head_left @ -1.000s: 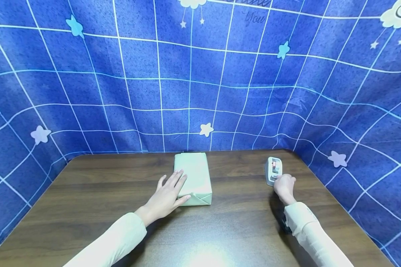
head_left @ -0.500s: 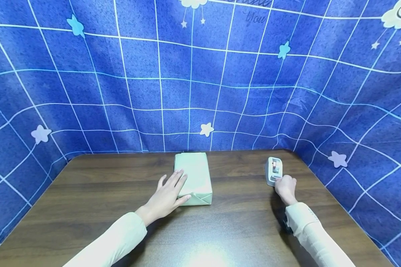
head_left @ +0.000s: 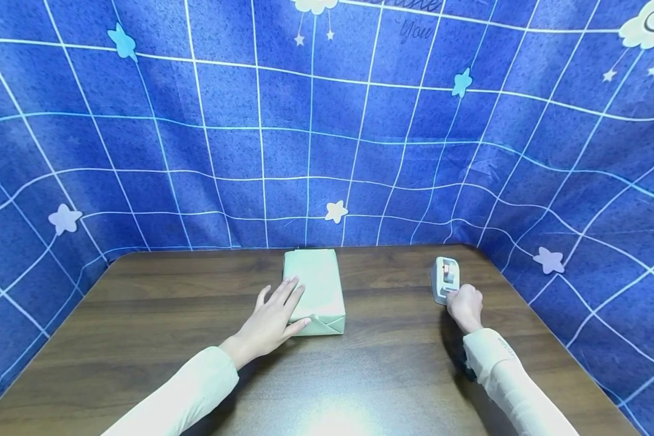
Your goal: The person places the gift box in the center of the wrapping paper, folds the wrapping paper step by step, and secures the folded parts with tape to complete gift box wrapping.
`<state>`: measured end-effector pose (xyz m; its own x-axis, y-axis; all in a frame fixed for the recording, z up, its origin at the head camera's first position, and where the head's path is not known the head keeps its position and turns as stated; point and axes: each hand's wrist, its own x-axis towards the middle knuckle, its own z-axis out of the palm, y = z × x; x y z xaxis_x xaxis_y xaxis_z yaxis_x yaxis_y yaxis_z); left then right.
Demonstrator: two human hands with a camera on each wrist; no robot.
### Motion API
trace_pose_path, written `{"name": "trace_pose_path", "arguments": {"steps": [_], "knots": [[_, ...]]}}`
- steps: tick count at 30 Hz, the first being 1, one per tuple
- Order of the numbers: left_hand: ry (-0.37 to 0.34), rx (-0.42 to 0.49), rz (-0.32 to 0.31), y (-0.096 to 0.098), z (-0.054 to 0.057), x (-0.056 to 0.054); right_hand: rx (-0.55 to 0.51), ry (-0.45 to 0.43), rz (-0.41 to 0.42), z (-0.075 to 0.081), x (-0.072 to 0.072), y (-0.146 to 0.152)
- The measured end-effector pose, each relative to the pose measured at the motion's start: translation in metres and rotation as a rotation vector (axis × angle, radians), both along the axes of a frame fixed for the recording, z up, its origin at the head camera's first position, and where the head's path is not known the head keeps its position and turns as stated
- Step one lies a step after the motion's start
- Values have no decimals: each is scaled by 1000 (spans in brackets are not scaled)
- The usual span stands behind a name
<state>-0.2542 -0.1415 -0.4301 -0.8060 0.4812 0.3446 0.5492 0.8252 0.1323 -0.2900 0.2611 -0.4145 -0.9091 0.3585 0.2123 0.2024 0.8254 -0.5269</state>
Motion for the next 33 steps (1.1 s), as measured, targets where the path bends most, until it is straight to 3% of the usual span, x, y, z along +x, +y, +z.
{"name": "trace_pose_path", "arguments": {"steps": [18, 26, 33], "knots": [[-8, -5, -1, 2, 0, 0, -112, 23, -126, -3, -2, 7], [1, -19, 14, 2, 3, 0, -57, -4, -96, 4, -1, 14], [24, -30, 16, 2, 3, 0, -31, 141, -7, 22, 0, 1]]}}
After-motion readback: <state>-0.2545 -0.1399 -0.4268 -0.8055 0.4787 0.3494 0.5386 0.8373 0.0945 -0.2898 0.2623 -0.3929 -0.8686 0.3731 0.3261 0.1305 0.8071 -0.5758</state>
